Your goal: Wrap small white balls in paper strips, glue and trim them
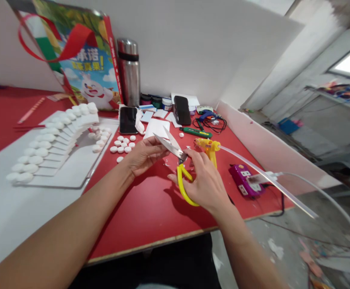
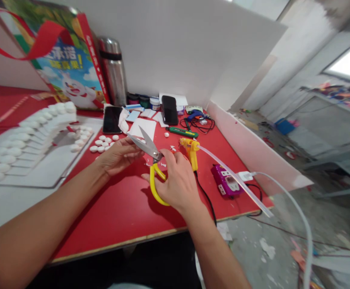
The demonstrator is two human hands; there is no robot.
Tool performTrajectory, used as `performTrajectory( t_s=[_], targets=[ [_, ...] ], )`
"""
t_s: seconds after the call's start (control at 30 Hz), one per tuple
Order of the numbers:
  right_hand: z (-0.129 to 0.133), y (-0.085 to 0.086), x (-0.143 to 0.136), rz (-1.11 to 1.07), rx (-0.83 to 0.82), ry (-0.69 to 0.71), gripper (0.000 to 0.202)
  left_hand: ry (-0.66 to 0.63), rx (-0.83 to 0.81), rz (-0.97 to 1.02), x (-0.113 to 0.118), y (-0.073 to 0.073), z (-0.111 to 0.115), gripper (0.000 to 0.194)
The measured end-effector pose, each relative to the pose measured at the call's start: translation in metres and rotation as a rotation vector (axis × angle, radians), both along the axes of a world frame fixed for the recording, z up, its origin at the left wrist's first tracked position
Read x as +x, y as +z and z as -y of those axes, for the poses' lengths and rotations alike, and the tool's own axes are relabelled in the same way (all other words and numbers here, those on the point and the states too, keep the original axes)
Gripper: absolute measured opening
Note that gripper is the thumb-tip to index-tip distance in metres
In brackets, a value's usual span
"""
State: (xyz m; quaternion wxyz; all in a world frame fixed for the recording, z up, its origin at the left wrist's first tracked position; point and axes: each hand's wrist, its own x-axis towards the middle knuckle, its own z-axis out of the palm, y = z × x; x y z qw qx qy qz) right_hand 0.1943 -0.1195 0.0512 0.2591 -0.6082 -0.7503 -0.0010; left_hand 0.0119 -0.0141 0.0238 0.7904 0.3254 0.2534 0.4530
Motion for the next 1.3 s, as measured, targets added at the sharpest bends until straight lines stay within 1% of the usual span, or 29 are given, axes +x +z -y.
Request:
performTrajectory(
  t_s=[0.2,0.4,0.53,0.67,0.77,0.83,0.97,1.03,1.1,1.2,1.3],
  targets=[
    [-0.0006,-0.0035,0.0013,-0.008,-0.002,-0.017,0.063,-0.005,0.006,-0.005,-0.0001,-0.0012,-0.0001,0.025],
    [-0.0002,-0.0044,0.0017,-0.098,-0.034,-0.017,0.063,-0.015,-0.001,-0.028,-0.0009,0.0015,0.0004,0.026],
    [-0.0009,-0.0049,0.0013,-0.187,-0.09,-0.013,0.06,-0.016,-0.007,-0.048,-0.0011,0.0027,0.0006,0.026],
    [-0.0004,-0.0016,0.0014,-0.283,-0.158,-0.016,0.055,-0.016,-0.02,-0.046,-0.0013,0.002,0.0003,0.026],
    [-0.0004,0.0008,0.0018,-0.414,-0.24,0.009,0.052,-0.009,-0.033,-0.037,-0.0014,0.0009,0.0003,0.026],
    [-0.0014,0.0004,0.0025,-0.51,-0.267,0.028,0.05,-0.003,-0.023,-0.041,-0.0013,0.0006,0.0003,0.027],
    [-0.0039,-0.0032,0.0044,-0.593,-0.286,-0.008,0.048,0.0,-0.011,-0.063,-0.0009,0.0014,0.0005,0.027],
    [-0.0038,-0.0039,0.0047,-0.588,-0.287,-0.012,0.049,0.004,-0.025,-0.064,-0.0007,0.0017,0.0005,0.028],
    [-0.0024,-0.0032,0.0039,-0.533,-0.263,0.008,0.052,0.003,-0.036,-0.062,-0.0006,0.0017,0.0003,0.027],
    [0.0004,-0.0015,0.0015,-0.364,-0.196,0.014,0.057,-0.001,-0.037,-0.062,-0.0004,0.0011,0.0001,0.026],
    [0.0014,-0.002,-0.0003,-0.196,-0.102,-0.01,0.061,-0.003,-0.014,-0.053,-0.0001,0.0006,0.0,0.027]
  ],
)
